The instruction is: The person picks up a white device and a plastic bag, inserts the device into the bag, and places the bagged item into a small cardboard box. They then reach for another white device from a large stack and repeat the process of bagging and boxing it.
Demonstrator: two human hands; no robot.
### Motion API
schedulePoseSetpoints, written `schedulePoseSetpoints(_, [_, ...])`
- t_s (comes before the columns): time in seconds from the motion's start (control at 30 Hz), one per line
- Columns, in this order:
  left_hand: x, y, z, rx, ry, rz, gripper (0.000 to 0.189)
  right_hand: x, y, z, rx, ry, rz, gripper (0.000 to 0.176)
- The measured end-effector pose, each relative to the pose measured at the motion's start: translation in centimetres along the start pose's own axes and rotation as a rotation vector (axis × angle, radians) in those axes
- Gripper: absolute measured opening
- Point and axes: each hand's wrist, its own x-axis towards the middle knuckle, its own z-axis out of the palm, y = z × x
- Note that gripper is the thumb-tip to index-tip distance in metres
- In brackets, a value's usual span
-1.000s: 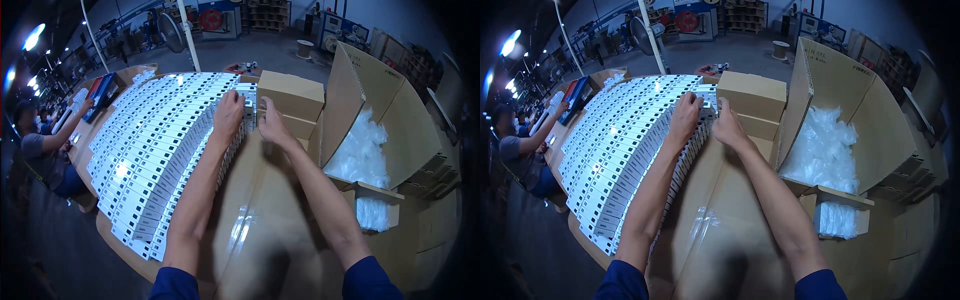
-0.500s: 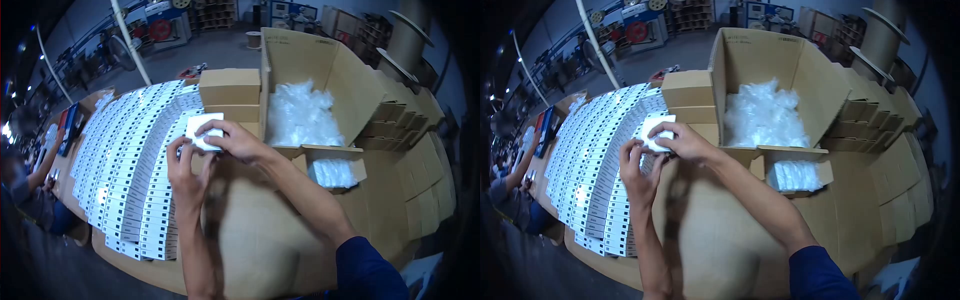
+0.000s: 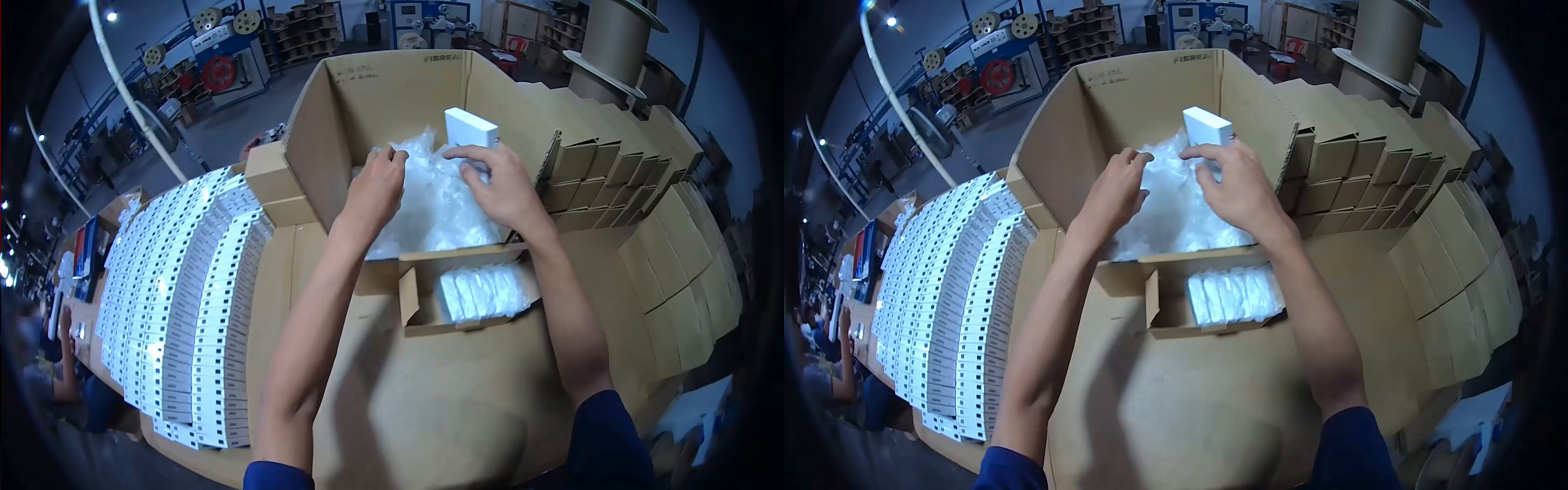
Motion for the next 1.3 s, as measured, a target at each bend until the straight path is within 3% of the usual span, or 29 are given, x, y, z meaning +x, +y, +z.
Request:
schedulePoseSetpoints(0.07, [1.8,-2.8,4.4,0.095,-0.140,0.005,0.027,1.0,1.4,1.3,0.051,-0.013,0.029,0.025])
schedulePoseSetpoints(0.17, [4.2,-4.1,5.3,0.093,-0.503,-0.114,0.030,2.9,3.5,3.0,0.096,-0.073,-0.015,0.031])
schedulePoseSetpoints(0.27, [5.5,-3.1,2.3,-0.148,-0.351,-0.236,0.024,4.0,4.7,4.6,0.049,0.003,-0.024,0.045])
schedulePoseSetpoints(0.3, [5.4,-3.0,1.7,-0.260,-0.231,-0.167,0.027,4.3,5.3,5.2,0.036,0.033,-0.022,0.058])
schedulePoseSetpoints(0.4, [6.2,-0.5,-2.4,-0.352,-0.320,-0.325,0.031,5.1,4.7,5.2,0.022,-0.002,0.102,0.057])
schedulePoseSetpoints(0.43, [5.7,-0.9,-2.3,-0.573,-0.297,-0.353,0.026,5.2,5.3,5.5,0.075,0.060,0.021,0.050])
schedulePoseSetpoints(0.53, [3.9,0.9,-4.4,-0.918,-0.164,-0.471,0.017,3.8,3.9,3.1,0.374,-0.111,0.105,0.041])
schedulePoseSetpoints(0.63, [1.2,3.4,-6.7,-1.137,0.038,-0.502,0.028,0.5,1.4,0.7,0.580,-0.190,0.129,0.031])
schedulePoseSetpoints(0.73, [-1.8,6.4,-9.1,-1.357,0.275,-0.572,0.023,-3.5,-1.2,-1.2,0.754,-0.204,0.200,0.033])
schedulePoseSetpoints(0.87, [-7.4,11.4,-11.7,-1.414,0.376,-0.590,0.017,-10.4,-5.4,-2.7,0.924,-0.041,0.243,0.028])
schedulePoseSetpoints(0.9, [-9.1,12.3,-12.1,-1.281,0.347,-0.584,0.014,-12.2,-5.3,-2.2,0.916,0.015,0.262,0.023])
schedulePoseSetpoints(1.0, [-13.7,15.8,-13.9,-1.297,0.156,-0.632,0.033,-17.4,-6.9,-2.1,0.770,0.105,0.202,0.020])
schedulePoseSetpoints(1.03, [-15.3,16.6,-14.4,-1.266,0.053,-0.611,0.041,-19.3,-7.3,-2.2,0.776,0.067,0.253,0.018])
schedulePoseSetpoints(1.13, [-18.2,19.3,-16.3,-1.152,-0.236,-0.655,0.037,-23.4,-9.0,-3.2,0.995,-0.114,0.296,0.019])
schedulePoseSetpoints(1.17, [-19.1,20.0,-16.6,-1.091,-0.298,-0.696,0.029,-24.7,-9.4,-3.6,0.923,-0.186,0.290,0.020])
schedulePoseSetpoints(1.27, [-22.5,22.2,-16.4,-1.138,-0.270,-0.700,0.023,-28.2,-10.6,-3.2,0.954,-0.130,0.270,0.019])
schedulePoseSetpoints(1.3, [-23.7,23.1,-16.0,-1.202,-0.212,-0.726,0.020,-29.3,-11.2,-2.8,1.067,-0.122,0.391,0.018])
